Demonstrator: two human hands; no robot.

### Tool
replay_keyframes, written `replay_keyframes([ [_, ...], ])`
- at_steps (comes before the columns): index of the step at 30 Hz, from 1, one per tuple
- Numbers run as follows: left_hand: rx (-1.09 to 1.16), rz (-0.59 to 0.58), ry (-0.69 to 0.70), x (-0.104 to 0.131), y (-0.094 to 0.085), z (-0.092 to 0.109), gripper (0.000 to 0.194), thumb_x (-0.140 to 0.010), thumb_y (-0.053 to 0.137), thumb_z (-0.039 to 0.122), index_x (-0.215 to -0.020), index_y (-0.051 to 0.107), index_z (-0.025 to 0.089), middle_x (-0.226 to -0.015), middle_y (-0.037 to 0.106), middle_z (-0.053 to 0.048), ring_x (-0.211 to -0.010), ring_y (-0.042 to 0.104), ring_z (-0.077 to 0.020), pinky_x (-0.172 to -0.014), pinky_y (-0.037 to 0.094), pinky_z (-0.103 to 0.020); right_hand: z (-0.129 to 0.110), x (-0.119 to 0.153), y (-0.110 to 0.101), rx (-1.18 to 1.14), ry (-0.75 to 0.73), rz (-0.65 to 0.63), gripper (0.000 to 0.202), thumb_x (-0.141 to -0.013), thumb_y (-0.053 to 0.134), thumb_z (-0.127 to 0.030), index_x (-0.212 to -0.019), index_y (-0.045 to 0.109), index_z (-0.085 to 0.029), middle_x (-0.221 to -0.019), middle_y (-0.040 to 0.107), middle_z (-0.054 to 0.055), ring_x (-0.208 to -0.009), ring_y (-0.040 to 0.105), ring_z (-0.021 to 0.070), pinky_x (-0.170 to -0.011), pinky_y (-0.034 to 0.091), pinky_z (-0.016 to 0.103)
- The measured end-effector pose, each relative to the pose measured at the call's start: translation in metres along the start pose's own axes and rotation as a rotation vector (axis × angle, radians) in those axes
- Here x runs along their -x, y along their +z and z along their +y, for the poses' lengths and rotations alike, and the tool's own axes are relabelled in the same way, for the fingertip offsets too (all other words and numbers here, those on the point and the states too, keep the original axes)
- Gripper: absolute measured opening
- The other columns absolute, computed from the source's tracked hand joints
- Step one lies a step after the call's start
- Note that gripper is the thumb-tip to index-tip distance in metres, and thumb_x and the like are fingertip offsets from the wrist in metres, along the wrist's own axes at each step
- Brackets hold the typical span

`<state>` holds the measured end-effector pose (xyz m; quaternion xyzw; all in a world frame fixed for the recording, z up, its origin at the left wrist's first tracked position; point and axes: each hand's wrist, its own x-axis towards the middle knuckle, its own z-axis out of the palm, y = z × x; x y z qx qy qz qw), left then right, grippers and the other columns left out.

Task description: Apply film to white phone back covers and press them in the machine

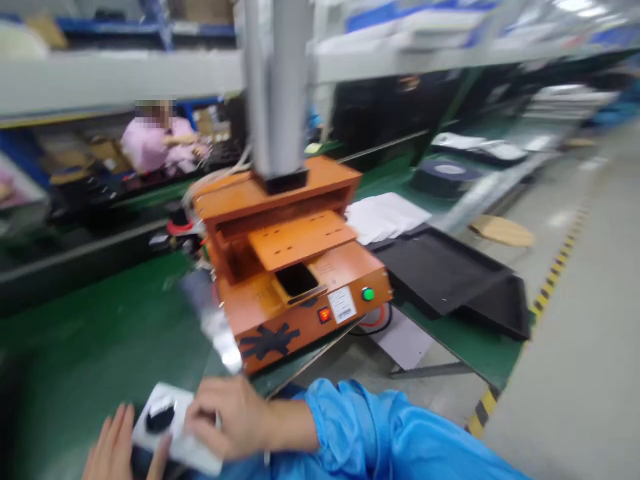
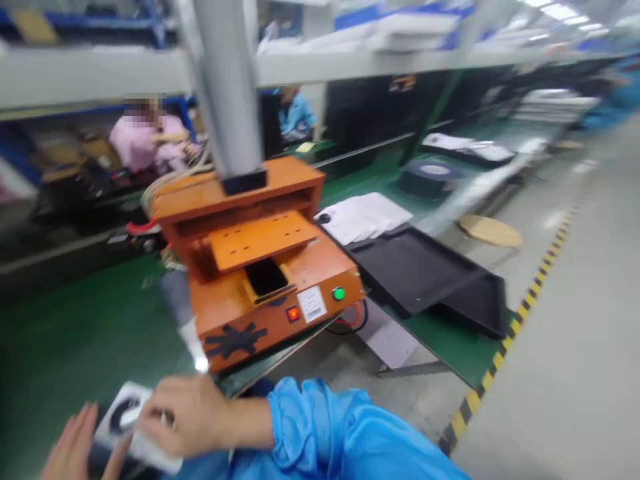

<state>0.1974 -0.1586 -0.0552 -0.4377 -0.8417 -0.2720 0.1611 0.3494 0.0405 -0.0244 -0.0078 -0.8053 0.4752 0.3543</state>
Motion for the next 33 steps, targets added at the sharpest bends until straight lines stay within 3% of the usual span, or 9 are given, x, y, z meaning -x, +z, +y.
replay_keyframes([
  [1,0.001,-0.042,0.023,0.008,-0.013,0.011,0.078,-0.093,0.064,0.050,-0.166,0.043,0.031,-0.158,0.060,-0.018,-0.145,0.055,-0.0505,-0.112,0.050,-0.073,-0.012,-0.004,-0.003,-0.035,0.102,-0.007,0.015,-0.096,0.063,-0.033,-0.085,0.067,-0.023,-0.081,0.070,0.001,-0.076,0.066,0.0144,-0.068,0.050,0.023],
  [3,0.000,-0.017,0.030,0.023,-0.029,0.032,0.065,-0.097,0.068,0.042,-0.158,0.053,0.023,-0.149,0.064,-0.023,-0.143,0.058,-0.0469,-0.115,0.050,-0.068,-0.023,-0.015,-0.007,-0.147,0.302,-0.043,0.016,-0.098,0.056,-0.030,-0.087,0.065,-0.022,-0.088,0.071,0.003,-0.085,0.066,0.0163,-0.078,0.052,0.027],
  [5,0.000,0.047,0.032,0.036,-0.031,0.045,0.052,-0.097,0.072,0.036,-0.146,0.062,0.024,-0.142,0.069,-0.020,-0.139,0.062,-0.0414,-0.115,0.051,-0.061,-0.018,-0.028,-0.006,-0.240,0.457,-0.106,0.016,-0.099,0.055,-0.033,-0.091,0.063,-0.022,-0.092,0.070,0.004,-0.084,0.065,0.0167,-0.079,0.051,0.029],
  [7,0.008,0.067,0.020,0.050,-0.025,0.051,0.047,-0.097,0.073,0.034,-0.141,0.064,0.023,-0.139,0.070,-0.018,-0.136,0.064,-0.0375,-0.114,0.053,-0.056,-0.008,-0.038,-0.002,-0.198,0.519,-0.165,0.020,-0.100,0.056,-0.038,-0.092,0.062,-0.021,-0.092,0.069,0.003,-0.079,0.062,0.0163,-0.077,0.049,0.030],
  [11,0.025,0.082,0.006,0.069,-0.017,0.063,0.045,-0.097,0.073,0.037,-0.139,0.066,0.021,-0.138,0.069,-0.017,-0.131,0.066,-0.0335,-0.118,0.049,-0.055,-0.003,-0.050,-0.002,0.070,0.504,-0.308,0.018,-0.098,0.060,-0.033,-0.086,0.064,-0.020,-0.086,0.067,0.002,-0.078,0.058,0.0168,-0.075,0.042,0.031],
  [16,0.046,0.127,0.058,0.080,-0.007,0.060,0.056,-0.098,0.066,0.056,-0.145,0.064,0.024,-0.139,0.071,-0.015,-0.129,0.067,-0.0326,-0.115,0.047,-0.051,-0.005,-0.056,0.003,0.151,0.535,-0.556,0.018,-0.098,0.060,-0.029,-0.084,0.067,-0.019,-0.080,0.067,0.001,-0.074,0.055,0.0163,-0.071,0.036,0.031],
  [21,-0.088,0.171,0.126,0.092,0.016,0.047,0.065,-0.100,0.053,0.071,-0.150,0.062,0.031,-0.133,0.077,-0.008,-0.124,0.070,-0.0303,-0.114,0.039,-0.046,0.000,-0.058,0.006,0.131,0.522,-0.629,0.017,-0.097,0.059,-0.026,-0.082,0.064,-0.020,-0.084,0.068,0.002,-0.078,0.056,0.0168,-0.074,0.037,0.031],
  [28,-0.188,0.316,0.163,0.090,0.032,0.044,0.065,-0.099,0.048,0.077,-0.137,0.070,0.029,-0.114,0.081,-0.005,-0.106,0.071,-0.0265,-0.103,0.040,-0.044,0.003,-0.057,0.004,0.153,0.465,-0.674,0.018,-0.098,0.056,-0.027,-0.082,0.061,-0.020,-0.092,0.069,0.005,-0.087,0.061,0.0199,-0.079,0.041,0.033],
  [33,-0.186,0.251,0.078,0.106,0.041,0.036,0.072,-0.088,0.051,0.089,-0.127,0.074,0.034,-0.116,0.081,-0.005,-0.108,0.070,-0.0295,-0.106,0.037,-0.049,0.003,-0.055,0.003,0.162,0.425,-0.687,0.019,-0.101,0.054,-0.029,-0.084,0.059,-0.021,-0.095,0.069,0.006,-0.089,0.061,0.0206,-0.081,0.041,0.034],
])
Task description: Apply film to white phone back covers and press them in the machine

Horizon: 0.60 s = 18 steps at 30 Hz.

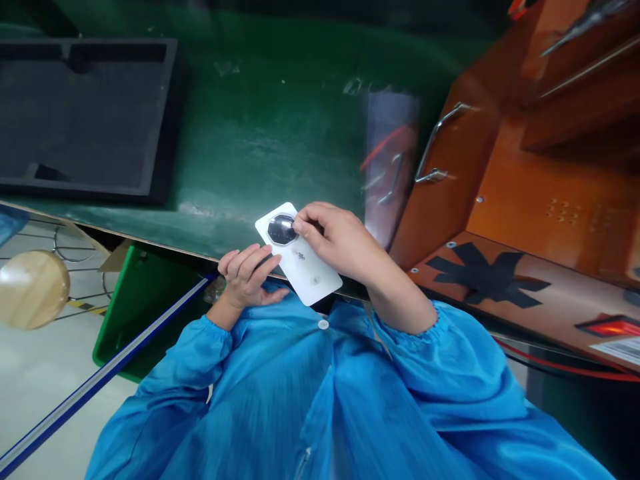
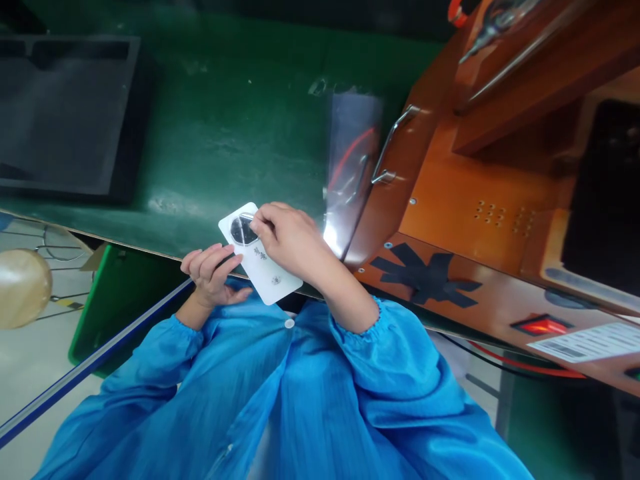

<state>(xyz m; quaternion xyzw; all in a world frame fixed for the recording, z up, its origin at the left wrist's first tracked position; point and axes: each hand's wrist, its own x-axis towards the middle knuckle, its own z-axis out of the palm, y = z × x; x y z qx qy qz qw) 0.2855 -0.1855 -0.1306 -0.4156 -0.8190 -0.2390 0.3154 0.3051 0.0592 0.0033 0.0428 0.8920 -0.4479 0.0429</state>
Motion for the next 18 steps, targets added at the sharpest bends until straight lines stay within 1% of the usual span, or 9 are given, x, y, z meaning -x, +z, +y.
replay_keyframes([
  [3,0.052,-0.118,-0.101,0.016,0.004,-0.004,0.079,-0.078,0.052,0.098,-0.121,0.076,0.035,-0.119,0.080,-0.007,-0.113,0.068,-0.0335,-0.108,0.034,-0.053,0.000,-0.001,-0.001,0.021,0.016,-0.004,0.019,-0.102,0.055,-0.028,-0.084,0.059,-0.022,-0.096,0.070,0.006,-0.090,0.062,0.0209,-0.082,0.041,0.034],
  [6,0.077,-0.164,-0.146,0.025,0.007,-0.007,0.080,-0.076,0.051,0.100,-0.119,0.076,0.037,-0.119,0.078,-0.007,-0.116,0.065,-0.0348,-0.109,0.034,-0.053,0.000,-0.002,-0.001,0.044,0.026,-0.012,0.019,-0.102,0.056,-0.028,-0.085,0.060,-0.022,-0.097,0.071,0.005,-0.090,0.062,0.0211,-0.081,0.041,0.034],
  [10,0.010,-0.138,-0.102,0.024,0.008,-0.007,0.079,-0.076,0.051,0.099,-0.119,0.075,0.036,-0.121,0.076,-0.007,-0.117,0.064,-0.0344,-0.111,0.033,-0.052,-0.001,-0.004,0.000,0.074,0.035,-0.011,0.018,-0.102,0.057,-0.027,-0.085,0.061,-0.022,-0.098,0.071,0.006,-0.091,0.063,0.0219,-0.081,0.041,0.035],
  [13,-0.008,-0.081,-0.037,0.018,0.006,-0.006,0.077,-0.079,0.052,0.096,-0.123,0.074,0.037,-0.122,0.077,-0.006,-0.114,0.066,-0.0332,-0.111,0.033,-0.051,-0.002,-0.005,0.001,0.104,0.050,-0.007,0.018,-0.102,0.058,-0.026,-0.085,0.061,-0.021,-0.099,0.072,0.007,-0.092,0.063,0.0227,-0.081,0.040,0.035],
  [18,-0.021,-0.020,0.004,0.009,0.003,-0.003,0.076,-0.081,0.052,0.094,-0.126,0.073,0.037,-0.121,0.078,-0.006,-0.112,0.067,-0.0326,-0.111,0.034,-0.051,-0.003,-0.005,0.003,0.140,0.057,0.004,0.017,-0.103,0.058,-0.025,-0.087,0.061,-0.021,-0.100,0.071,0.008,-0.092,0.063,0.0227,-0.081,0.040,0.035],
])
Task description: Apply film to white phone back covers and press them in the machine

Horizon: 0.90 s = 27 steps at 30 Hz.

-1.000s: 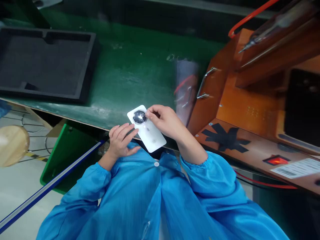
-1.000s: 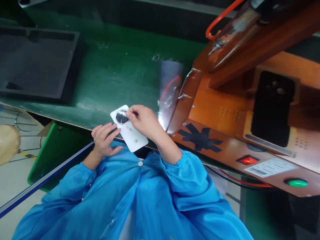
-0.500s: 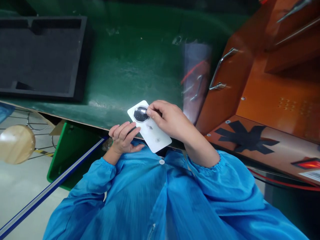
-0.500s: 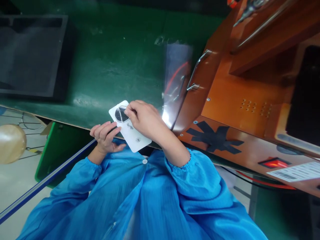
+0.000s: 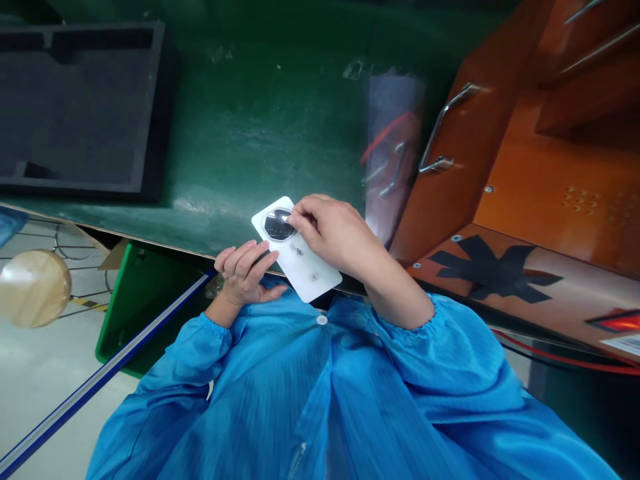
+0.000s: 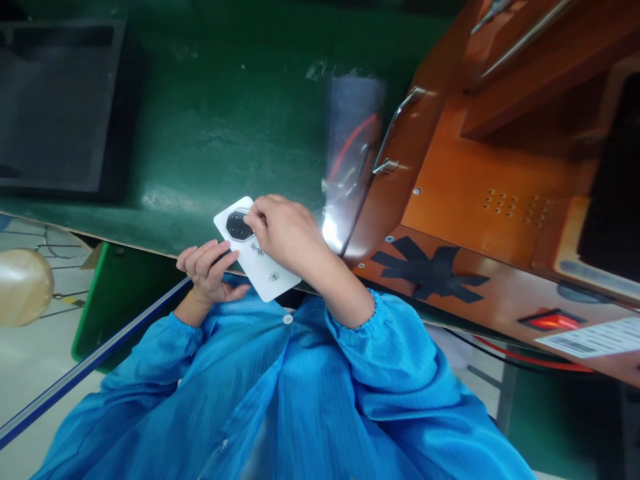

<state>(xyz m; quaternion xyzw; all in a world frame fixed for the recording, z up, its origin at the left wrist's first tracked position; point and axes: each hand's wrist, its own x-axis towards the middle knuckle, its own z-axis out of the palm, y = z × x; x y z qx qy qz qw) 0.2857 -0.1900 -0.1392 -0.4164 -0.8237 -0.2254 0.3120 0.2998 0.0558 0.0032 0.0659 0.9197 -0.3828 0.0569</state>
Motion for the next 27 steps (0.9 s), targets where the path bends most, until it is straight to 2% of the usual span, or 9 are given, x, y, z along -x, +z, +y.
replay_keyframes([
  [6,0.086,0.019,-0.019,-0.004,0.000,0.001,0.072,-0.082,0.060,0.088,-0.130,0.071,0.036,-0.125,0.076,-0.007,-0.115,0.065,-0.0340,-0.111,0.033,-0.052,0.002,0.000,0.001,0.020,-0.016,0.006,0.016,-0.103,0.058,-0.024,-0.088,0.063,-0.021,-0.098,0.070,0.008,-0.092,0.062,0.0228,-0.080,0.040,0.035],
  [11,-0.029,0.007,0.013,-0.001,0.001,0.000,0.079,-0.079,0.052,0.095,-0.128,0.072,0.036,-0.119,0.077,-0.006,-0.112,0.067,-0.0330,-0.109,0.037,-0.052,0.002,-0.003,-0.002,0.036,-0.008,-0.023,0.013,-0.103,0.059,-0.022,-0.092,0.065,-0.020,-0.099,0.070,0.009,-0.093,0.062,0.0235,-0.080,0.041,0.035],
  [15,-0.024,-0.081,-0.070,0.007,0.003,-0.003,0.087,-0.075,0.046,0.103,-0.122,0.075,0.036,-0.116,0.076,-0.008,-0.112,0.065,-0.0357,-0.109,0.035,-0.055,0.005,-0.005,-0.003,0.017,-0.020,-0.027,0.014,-0.103,0.059,-0.026,-0.093,0.068,-0.020,-0.097,0.070,0.008,-0.087,0.060,0.0221,-0.079,0.041,0.034],
  [19,0.073,-0.133,-0.157,0.010,0.002,-0.003,0.086,-0.073,0.049,0.102,-0.123,0.075,0.036,-0.122,0.075,-0.009,-0.118,0.063,-0.0379,-0.111,0.032,-0.057,0.005,-0.007,-0.004,0.011,-0.008,-0.027,0.014,-0.102,0.060,-0.025,-0.092,0.068,-0.019,-0.096,0.069,0.008,-0.086,0.061,0.0223,-0.080,0.041,0.036],
  [23,0.005,-0.080,-0.093,0.006,0.001,-0.001,0.083,-0.075,0.048,0.100,-0.121,0.074,0.036,-0.119,0.076,-0.008,-0.113,0.065,-0.0356,-0.110,0.034,-0.056,0.001,-0.008,-0.007,0.021,0.041,-0.055,0.011,-0.101,0.062,-0.020,-0.091,0.068,-0.019,-0.095,0.067,0.009,-0.089,0.063,0.0241,-0.084,0.042,0.037],
  [27,-0.057,-0.136,-0.115,0.006,0.000,-0.002,0.090,-0.071,0.043,0.105,-0.115,0.076,0.034,-0.118,0.076,-0.009,-0.113,0.065,-0.0360,-0.110,0.035,-0.055,0.002,-0.009,-0.006,0.011,0.014,-0.033,0.012,-0.101,0.061,-0.020,-0.091,0.067,-0.019,-0.094,0.067,0.009,-0.088,0.062,0.0235,-0.083,0.042,0.037],
])
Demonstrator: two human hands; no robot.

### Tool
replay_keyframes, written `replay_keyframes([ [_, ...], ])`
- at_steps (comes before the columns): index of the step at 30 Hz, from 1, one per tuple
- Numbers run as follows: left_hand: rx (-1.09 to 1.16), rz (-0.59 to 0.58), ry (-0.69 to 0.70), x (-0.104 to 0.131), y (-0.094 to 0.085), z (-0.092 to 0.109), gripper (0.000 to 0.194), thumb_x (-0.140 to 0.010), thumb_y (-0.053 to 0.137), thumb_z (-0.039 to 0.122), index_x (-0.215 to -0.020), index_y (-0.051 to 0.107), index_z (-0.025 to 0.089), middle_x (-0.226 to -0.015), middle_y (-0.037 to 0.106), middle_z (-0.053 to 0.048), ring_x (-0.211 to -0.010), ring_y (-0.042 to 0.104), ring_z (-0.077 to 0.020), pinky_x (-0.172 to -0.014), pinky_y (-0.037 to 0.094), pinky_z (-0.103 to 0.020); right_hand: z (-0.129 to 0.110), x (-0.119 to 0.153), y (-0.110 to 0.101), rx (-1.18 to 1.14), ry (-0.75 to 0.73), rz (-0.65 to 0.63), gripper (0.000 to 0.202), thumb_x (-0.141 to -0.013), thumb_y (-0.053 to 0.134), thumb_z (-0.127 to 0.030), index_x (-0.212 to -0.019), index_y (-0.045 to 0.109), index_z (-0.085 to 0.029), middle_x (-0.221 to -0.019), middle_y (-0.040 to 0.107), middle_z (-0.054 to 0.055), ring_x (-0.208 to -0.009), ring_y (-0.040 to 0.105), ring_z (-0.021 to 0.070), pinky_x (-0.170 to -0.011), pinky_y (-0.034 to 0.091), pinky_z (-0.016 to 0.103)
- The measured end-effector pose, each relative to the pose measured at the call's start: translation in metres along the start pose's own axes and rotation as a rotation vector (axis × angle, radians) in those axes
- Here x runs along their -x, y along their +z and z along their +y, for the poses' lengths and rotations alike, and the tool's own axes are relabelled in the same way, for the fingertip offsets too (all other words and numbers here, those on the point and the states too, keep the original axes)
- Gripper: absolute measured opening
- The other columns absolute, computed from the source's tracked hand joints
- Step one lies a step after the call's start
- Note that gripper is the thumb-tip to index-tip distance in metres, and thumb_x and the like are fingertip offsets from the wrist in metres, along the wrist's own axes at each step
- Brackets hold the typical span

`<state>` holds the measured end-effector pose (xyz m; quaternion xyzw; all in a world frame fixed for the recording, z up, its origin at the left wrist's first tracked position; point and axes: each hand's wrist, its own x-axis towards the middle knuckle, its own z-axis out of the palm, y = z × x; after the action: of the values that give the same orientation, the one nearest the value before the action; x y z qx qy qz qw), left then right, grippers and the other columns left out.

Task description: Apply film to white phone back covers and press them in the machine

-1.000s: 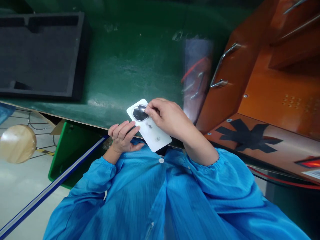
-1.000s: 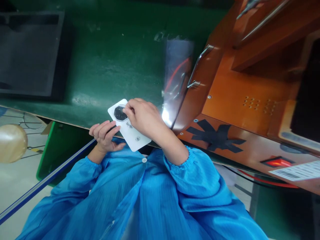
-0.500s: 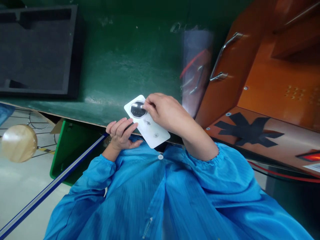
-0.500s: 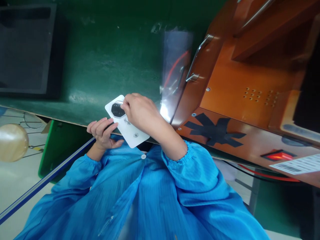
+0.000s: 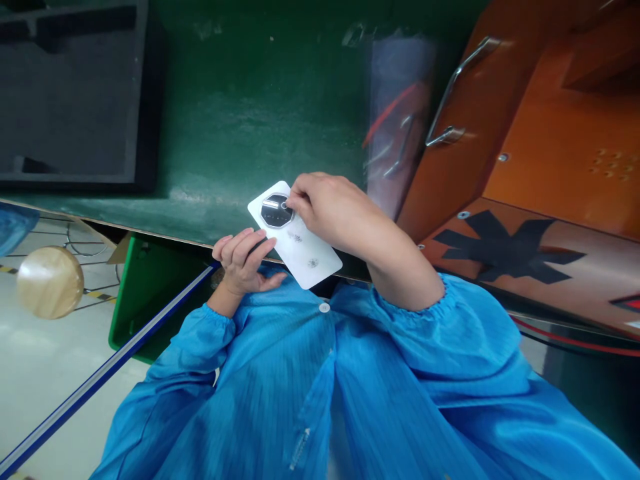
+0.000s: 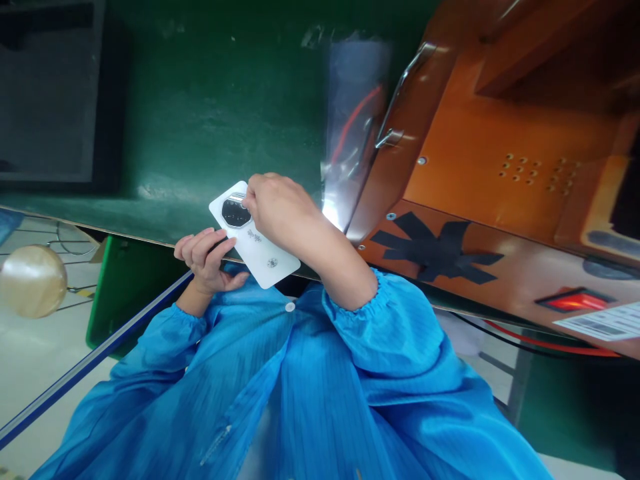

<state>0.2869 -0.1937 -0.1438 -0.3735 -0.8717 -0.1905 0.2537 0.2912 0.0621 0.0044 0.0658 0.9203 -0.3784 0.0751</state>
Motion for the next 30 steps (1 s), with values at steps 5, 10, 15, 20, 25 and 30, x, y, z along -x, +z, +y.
replay_keyframes([
  [5,0.027,-0.015,-0.022,0.001,0.001,0.000,0.087,-0.071,0.046,0.105,-0.113,0.076,0.035,-0.119,0.075,-0.008,-0.115,0.063,-0.0363,-0.112,0.034,-0.055,0.007,-0.001,0.005,-0.006,-0.043,0.026,0.012,-0.101,0.062,-0.023,-0.093,0.069,-0.019,-0.093,0.067,0.008,-0.086,0.060,0.0222,-0.081,0.043,0.035],
  [10,-0.031,0.016,0.007,0.001,0.002,0.000,0.089,-0.073,0.040,0.104,-0.114,0.076,0.034,-0.115,0.078,-0.009,-0.109,0.068,-0.0357,-0.105,0.039,-0.058,0.004,-0.002,0.005,0.004,-0.019,0.022,0.011,-0.101,0.064,-0.023,-0.093,0.070,-0.019,-0.094,0.067,0.008,-0.085,0.059,0.0221,-0.080,0.042,0.035],
  [15,0.043,0.045,0.008,0.001,0.001,-0.001,0.084,-0.072,0.051,0.101,-0.117,0.075,0.034,-0.117,0.079,-0.009,-0.111,0.069,-0.0369,-0.106,0.038,-0.060,0.001,-0.001,0.004,0.033,-0.002,0.013,0.010,-0.100,0.063,-0.022,-0.093,0.070,-0.018,-0.095,0.068,0.009,-0.083,0.059,0.0214,-0.077,0.042,0.035],
  [20,0.099,-0.012,-0.056,0.004,0.002,-0.002,0.085,-0.070,0.053,0.102,-0.115,0.076,0.035,-0.118,0.078,-0.009,-0.115,0.066,-0.0379,-0.112,0.032,-0.059,-0.001,-0.002,0.003,0.036,0.028,0.000,0.009,-0.101,0.064,-0.021,-0.094,0.070,-0.018,-0.095,0.068,0.009,-0.085,0.060,0.0218,-0.079,0.042,0.035],
  [25,0.025,0.042,0.014,-0.002,0.000,0.001,0.082,-0.076,0.048,0.100,-0.116,0.076,0.035,-0.117,0.077,-0.007,-0.112,0.065,-0.0353,-0.111,0.033,-0.053,-0.006,-0.003,0.002,0.080,0.046,-0.019,0.010,-0.101,0.063,-0.020,-0.097,0.072,-0.016,-0.097,0.069,0.010,-0.085,0.060,0.0218,-0.079,0.041,0.035],
  [30,0.055,0.174,0.116,-0.015,-0.005,0.006,0.071,-0.083,0.053,0.090,-0.122,0.075,0.034,-0.118,0.077,-0.007,-0.110,0.066,-0.0325,-0.108,0.036,-0.050,-0.012,-0.002,0.000,0.157,0.058,-0.037,0.015,-0.103,0.059,-0.019,-0.105,0.073,-0.015,-0.103,0.072,0.011,-0.090,0.063,0.0223,-0.079,0.042,0.033],
])
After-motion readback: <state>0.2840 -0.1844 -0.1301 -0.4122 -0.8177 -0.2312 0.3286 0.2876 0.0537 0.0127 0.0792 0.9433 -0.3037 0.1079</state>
